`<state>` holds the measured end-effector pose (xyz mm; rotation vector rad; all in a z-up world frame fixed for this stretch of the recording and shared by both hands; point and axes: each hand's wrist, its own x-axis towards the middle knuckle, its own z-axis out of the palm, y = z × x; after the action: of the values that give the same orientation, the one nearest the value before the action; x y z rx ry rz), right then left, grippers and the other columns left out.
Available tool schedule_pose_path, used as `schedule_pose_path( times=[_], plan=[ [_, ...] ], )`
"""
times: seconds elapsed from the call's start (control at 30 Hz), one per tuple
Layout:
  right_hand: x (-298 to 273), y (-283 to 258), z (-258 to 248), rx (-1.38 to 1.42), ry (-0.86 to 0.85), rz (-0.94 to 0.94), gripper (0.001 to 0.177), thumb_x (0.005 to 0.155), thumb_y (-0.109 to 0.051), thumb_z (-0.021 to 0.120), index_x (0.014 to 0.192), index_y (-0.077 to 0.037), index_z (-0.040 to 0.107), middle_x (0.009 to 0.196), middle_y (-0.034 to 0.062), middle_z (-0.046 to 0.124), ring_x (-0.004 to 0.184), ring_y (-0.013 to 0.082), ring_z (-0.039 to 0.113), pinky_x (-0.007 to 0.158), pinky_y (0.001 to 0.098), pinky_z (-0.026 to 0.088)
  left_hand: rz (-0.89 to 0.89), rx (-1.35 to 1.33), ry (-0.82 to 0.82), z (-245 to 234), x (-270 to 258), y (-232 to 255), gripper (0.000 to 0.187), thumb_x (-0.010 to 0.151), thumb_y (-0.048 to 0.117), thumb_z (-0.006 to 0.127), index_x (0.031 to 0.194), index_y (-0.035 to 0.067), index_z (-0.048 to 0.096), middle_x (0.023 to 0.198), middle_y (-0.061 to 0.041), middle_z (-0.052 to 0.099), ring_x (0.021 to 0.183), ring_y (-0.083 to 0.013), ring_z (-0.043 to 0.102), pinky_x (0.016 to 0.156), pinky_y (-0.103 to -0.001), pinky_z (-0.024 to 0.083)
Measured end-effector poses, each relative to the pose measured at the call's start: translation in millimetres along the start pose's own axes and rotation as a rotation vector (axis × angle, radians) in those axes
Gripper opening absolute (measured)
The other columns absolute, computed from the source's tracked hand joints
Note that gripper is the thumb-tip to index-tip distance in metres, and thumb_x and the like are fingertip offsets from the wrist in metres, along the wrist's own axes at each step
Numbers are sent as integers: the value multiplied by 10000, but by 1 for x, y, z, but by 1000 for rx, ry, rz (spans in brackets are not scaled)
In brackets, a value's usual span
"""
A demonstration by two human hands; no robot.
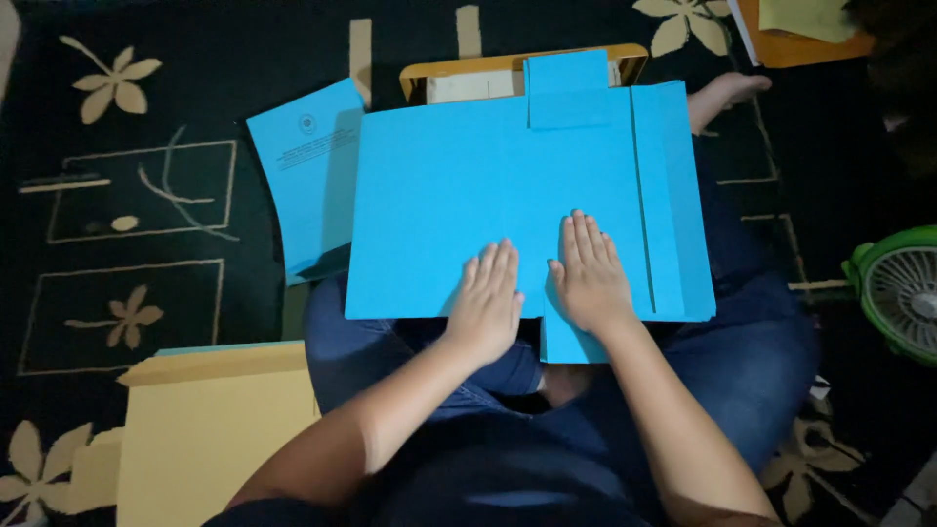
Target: The person sorts and stacks blue cardboard folders on a carpeted floor, pressing down on each folder with their hands to flatten it.
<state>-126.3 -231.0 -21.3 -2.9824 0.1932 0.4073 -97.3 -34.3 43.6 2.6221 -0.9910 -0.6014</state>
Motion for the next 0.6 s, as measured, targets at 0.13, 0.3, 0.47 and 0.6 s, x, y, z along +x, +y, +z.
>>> schedule_pose_path(
  times=[0.13, 0.3, 0.47, 0.6],
  plan=[
    [1, -1, -1, 20, 8, -1, 691, 1115, -454, 170, 1681, -76, 53, 1764, 127, 16, 1623, 281, 18, 1317, 435, 40, 146, 70, -29, 16, -7, -8, 655, 1099, 292, 324, 1636, -30, 131, 1725, -235, 57, 1597, -380, 40, 1277, -531, 2],
    [-1, 2, 4, 14, 49, -15, 685, 1117, -449, 180, 1679, -68, 89, 1761, 134, 52, 1623, 293, 55, 1312, 449, 65, 185, 257, 110, 7, 78, -51, 613, 1096, 333, 289, 1624, 21, 262, 1696, -174, 248, 1566, -326, 213, 1226, -543, 157],
    [-3, -3, -6, 26, 58, 6, 684, 1118, -449, 184, 1675, -59, 111, 1761, 133, 61, 1621, 288, 67, 1307, 449, 63, -36, 289, 211, -24, 193, -80, 612, 1103, 320, 291, 1634, 18, 245, 1705, -173, 254, 1581, -317, 205, 1237, -536, 157],
    [0, 3, 9, 45, 185, -57, 688, 1113, -437, 231, 1668, -46, 121, 1749, 137, 104, 1614, 284, 100, 1301, 449, 101, -129, 137, 210, -42, 248, -91, 646, 1114, 355, 206, 1648, 10, 92, 1735, -165, 54, 1606, -292, 32, 1288, -493, 21]
  ],
)
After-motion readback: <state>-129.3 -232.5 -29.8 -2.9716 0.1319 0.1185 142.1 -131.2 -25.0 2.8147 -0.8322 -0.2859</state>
